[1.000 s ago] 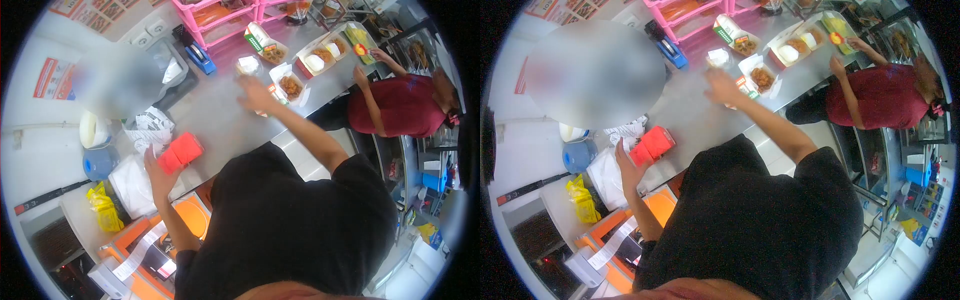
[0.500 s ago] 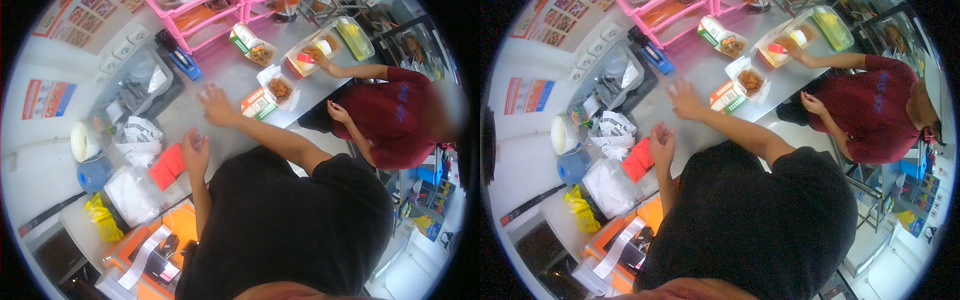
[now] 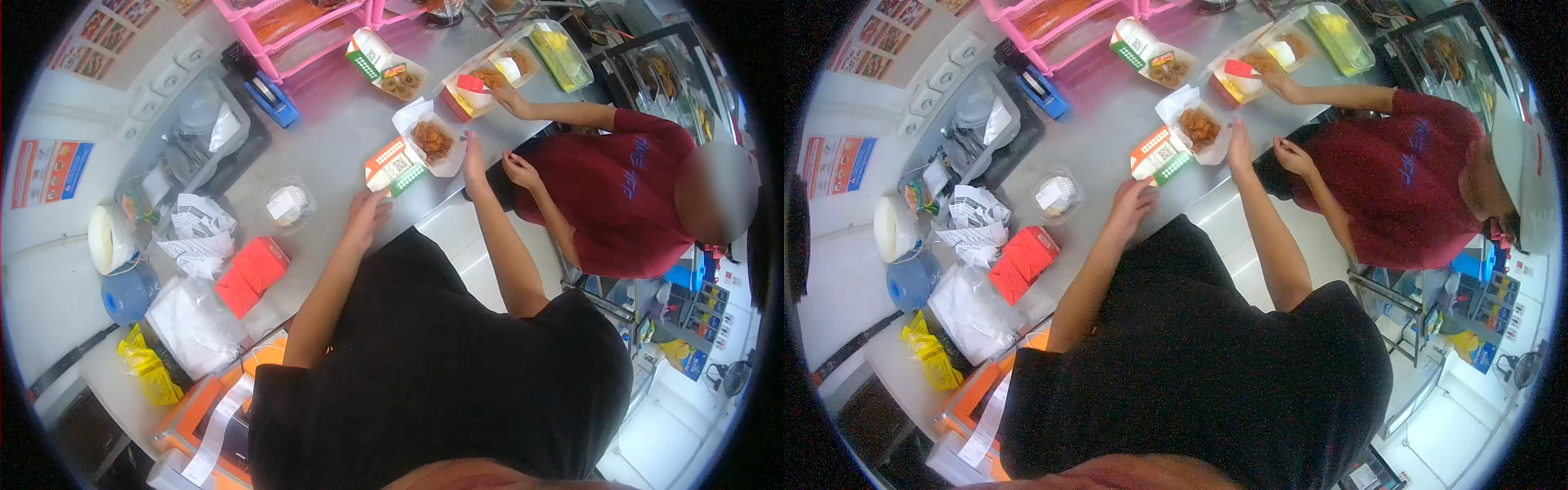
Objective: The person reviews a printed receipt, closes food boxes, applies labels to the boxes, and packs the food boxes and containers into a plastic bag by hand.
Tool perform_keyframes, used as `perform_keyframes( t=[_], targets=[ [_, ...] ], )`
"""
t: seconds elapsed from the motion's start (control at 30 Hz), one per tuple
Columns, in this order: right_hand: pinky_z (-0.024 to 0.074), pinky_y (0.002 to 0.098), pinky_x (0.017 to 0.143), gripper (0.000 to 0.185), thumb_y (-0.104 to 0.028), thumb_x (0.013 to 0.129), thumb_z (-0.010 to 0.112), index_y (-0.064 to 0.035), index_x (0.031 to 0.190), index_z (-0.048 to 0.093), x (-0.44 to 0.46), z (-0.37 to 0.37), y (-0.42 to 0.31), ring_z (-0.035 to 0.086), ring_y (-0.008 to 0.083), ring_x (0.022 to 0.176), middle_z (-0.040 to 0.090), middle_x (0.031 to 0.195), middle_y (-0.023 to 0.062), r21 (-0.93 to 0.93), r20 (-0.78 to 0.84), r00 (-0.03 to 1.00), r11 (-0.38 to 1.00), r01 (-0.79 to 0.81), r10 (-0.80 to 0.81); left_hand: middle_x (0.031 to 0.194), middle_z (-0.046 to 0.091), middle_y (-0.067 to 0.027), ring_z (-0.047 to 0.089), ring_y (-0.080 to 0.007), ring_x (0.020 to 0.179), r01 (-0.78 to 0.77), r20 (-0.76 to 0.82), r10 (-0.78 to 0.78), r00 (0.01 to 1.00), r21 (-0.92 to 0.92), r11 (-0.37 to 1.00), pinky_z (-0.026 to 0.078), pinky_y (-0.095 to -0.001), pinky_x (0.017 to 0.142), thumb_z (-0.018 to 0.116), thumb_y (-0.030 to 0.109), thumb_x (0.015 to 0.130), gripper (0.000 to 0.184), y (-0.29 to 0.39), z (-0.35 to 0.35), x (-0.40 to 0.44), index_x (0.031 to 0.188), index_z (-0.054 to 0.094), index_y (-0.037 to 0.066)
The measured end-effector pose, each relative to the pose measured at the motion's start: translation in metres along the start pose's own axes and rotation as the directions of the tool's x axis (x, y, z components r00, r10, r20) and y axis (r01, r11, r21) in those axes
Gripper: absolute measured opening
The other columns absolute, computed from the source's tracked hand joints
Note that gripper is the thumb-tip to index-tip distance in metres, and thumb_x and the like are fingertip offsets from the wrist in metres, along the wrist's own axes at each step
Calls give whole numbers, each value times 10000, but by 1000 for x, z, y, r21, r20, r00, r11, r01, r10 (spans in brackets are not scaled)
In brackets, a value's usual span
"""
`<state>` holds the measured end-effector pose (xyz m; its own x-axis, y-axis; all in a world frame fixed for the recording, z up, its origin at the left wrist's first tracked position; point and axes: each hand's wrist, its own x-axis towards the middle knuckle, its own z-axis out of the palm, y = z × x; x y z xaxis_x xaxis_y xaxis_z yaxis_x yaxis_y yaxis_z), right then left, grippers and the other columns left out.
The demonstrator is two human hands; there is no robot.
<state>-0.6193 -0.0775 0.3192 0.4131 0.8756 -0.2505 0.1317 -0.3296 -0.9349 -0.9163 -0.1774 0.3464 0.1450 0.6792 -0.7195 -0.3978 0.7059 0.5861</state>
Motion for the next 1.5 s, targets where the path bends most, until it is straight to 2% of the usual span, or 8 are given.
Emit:
perform_keyframes(
  t=[0.1,0.33,0.63,0.77,0.83,0.93,1.17,1.5],
  targets=[
    [356,416,1194,777,-656,1124,320,-29,1512,564,-6,8,-18,492,289,1410,520,1507,146,199,186,980,975,-101,64,1318,657,-129,654,-265,1224,-238,63,234,970,83,968,559,-427,996,746,296,984,606,1,10,19,1457,504,6],
    [480,423,1064,824,-698,1089,404,-15,1530,541,-102,19,12,624,283,1243,628,1416,170,125,476,851,940,-316,223,1180,659,-57,619,-173,1041,-416,-404,297,865,-249,875,490,-356,935,704,337,1005,400,15,-23,23,1291,609,73],
    [536,348,897,496,-402,1101,595,-4,1392,657,-100,60,-19,648,209,1114,698,1226,110,-32,293,943,984,173,-157,1319,599,-128,580,-235,1193,-367,-386,311,868,-80,927,471,-393,1039,684,372,1044,584,-7,-18,-38,1485,508,33],
    [556,389,907,376,-181,1032,665,19,1349,679,-95,53,-7,666,223,1131,694,1230,125,258,501,866,956,-142,-7,1284,622,-143,639,-307,1139,-620,-14,934,357,744,248,504,-432,1050,784,214,953,553,-5,-18,-27,1427,587,9],
    [564,410,927,384,-82,983,680,4,1358,676,-97,54,-13,681,255,1130,700,1242,132,135,577,817,989,-67,-23,1360,621,-173,637,-344,1210,-779,-43,904,426,491,390,484,-449,1096,738,189,968,518,-10,-11,-23,1436,599,16],
    [568,414,970,426,-7,932,693,-54,1355,693,-102,64,-46,681,301,1152,698,1295,138,-169,670,558,632,757,-490,1441,616,-219,621,-393,1295,-787,140,876,462,520,332,461,-471,1145,663,134,973,502,-12,-13,-27,1456,599,13],
    [499,449,1087,488,-183,892,816,-130,1364,705,-81,75,-50,603,331,1310,680,1407,94,-54,736,279,357,933,-617,1407,671,-200,602,-404,1341,-704,531,759,376,696,-138,473,-496,1148,634,51,911,493,9,-46,-9,1403,652,21],
    [395,484,1143,495,-233,892,805,-121,1364,702,-89,79,-39,547,336,1379,687,1409,85,-148,766,324,338,930,-556,1403,664,-154,618,-367,1313,-677,559,697,449,722,-143,487,-472,1125,773,152,880,456,40,-41,-2,1321,684,77]
  ],
)
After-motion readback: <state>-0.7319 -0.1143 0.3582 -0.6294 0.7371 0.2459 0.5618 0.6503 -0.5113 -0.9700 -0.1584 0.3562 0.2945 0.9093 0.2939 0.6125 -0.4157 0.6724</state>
